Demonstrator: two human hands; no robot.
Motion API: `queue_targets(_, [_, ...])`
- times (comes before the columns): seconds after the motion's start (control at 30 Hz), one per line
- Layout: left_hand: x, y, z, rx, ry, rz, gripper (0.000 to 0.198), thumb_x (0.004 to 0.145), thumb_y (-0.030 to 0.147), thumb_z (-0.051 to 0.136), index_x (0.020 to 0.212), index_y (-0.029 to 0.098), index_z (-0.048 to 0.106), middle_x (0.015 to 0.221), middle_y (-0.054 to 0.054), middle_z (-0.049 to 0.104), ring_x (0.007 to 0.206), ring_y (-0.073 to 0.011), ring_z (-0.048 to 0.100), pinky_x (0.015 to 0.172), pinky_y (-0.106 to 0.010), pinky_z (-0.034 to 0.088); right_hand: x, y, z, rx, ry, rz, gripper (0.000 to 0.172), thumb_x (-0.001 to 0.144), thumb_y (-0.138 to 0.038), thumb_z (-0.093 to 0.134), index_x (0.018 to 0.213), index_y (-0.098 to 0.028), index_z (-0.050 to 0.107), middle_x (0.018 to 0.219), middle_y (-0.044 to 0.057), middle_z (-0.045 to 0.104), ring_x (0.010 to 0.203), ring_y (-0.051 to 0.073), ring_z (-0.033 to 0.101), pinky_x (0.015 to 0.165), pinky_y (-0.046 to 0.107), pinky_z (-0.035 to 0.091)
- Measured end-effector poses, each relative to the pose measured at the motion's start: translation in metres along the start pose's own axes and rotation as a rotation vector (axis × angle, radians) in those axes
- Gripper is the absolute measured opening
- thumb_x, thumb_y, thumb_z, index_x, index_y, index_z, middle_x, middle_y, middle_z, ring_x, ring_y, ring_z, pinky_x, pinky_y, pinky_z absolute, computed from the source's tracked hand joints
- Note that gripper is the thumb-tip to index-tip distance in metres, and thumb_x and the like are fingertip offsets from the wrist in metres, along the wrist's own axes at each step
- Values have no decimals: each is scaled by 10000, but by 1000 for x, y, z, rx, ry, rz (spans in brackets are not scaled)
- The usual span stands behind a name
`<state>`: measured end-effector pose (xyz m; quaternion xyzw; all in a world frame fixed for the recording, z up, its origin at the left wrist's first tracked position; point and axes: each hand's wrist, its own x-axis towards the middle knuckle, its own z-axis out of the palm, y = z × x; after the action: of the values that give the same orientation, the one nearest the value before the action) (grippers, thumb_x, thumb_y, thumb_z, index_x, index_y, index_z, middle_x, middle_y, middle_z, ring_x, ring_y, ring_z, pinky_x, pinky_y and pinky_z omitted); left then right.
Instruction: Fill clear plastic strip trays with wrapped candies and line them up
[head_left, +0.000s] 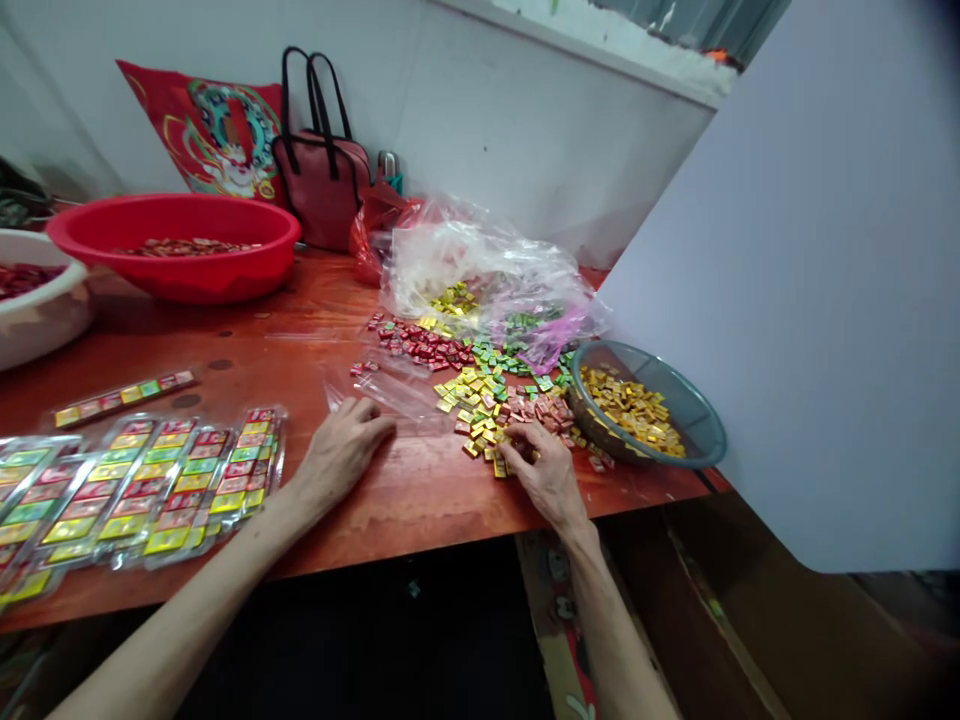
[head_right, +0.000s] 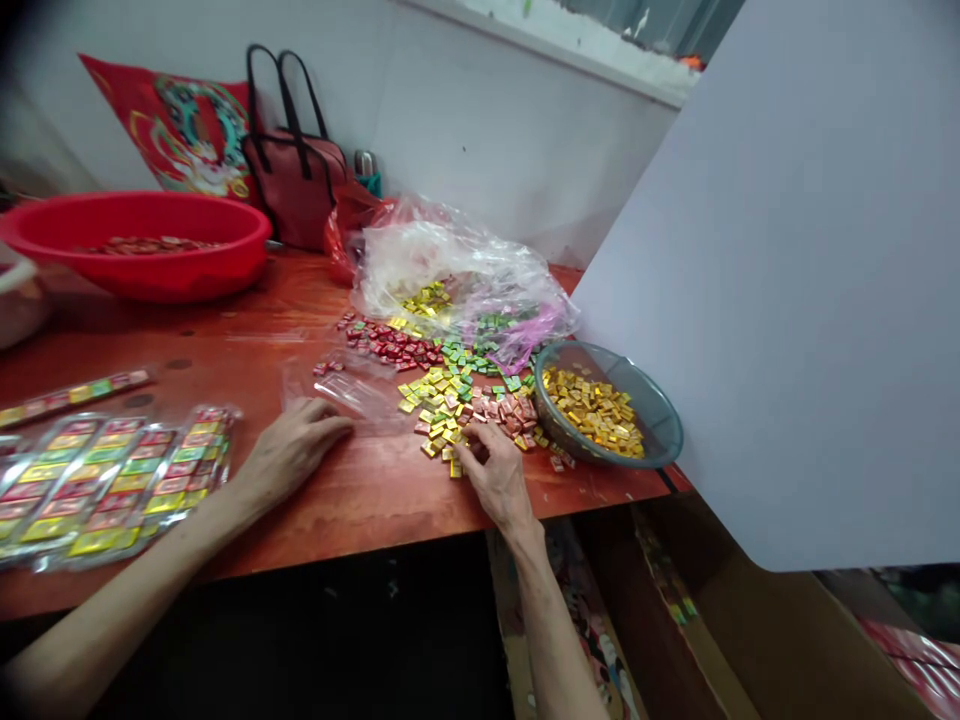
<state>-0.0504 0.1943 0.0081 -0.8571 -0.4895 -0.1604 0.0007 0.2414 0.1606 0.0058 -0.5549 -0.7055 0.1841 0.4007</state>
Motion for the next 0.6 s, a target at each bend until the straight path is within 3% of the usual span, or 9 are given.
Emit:
queue_targets(0.13, [1,-1,-7,13,30,-42,284,950,235,407,976,181,685,989,-103,579,845,-234,519,712,-343,438,-7,-4,0,87,32,31,153,851,-305,612,955,-199,650,898,29,646,710,132,581,675,253,467])
queue_targets(0.27, [-30,15,-9,-46,104,5,279,964,280,399,1030,197,657,1024,-97,573,908,-239,525,777,-364,451,-13,-8,0,174,29,77,197,842,-339,615,982,-206,653,887,33,652,702,135,587,639,245,484])
queue_targets(0.43, [-73,43,5,-110,159,56,240,955,231,434,1035,227,660,1110,-106,569,980,-258,506,811,-408,462,-20,-19,0,248,-24,101,191,832,-335,636,967,-203,664,896,28,658,743,134,598,657,235,480])
queue_targets(0.6, [-85,56,15,-140,210,69,234,951,235,454,1036,228,672,1192,-127,569,1089,-279,491,859,-447,473,-23,-26,3,245,-54,80,160,825,-322,643,927,-199,659,880,22,650,739,135,578,674,244,458])
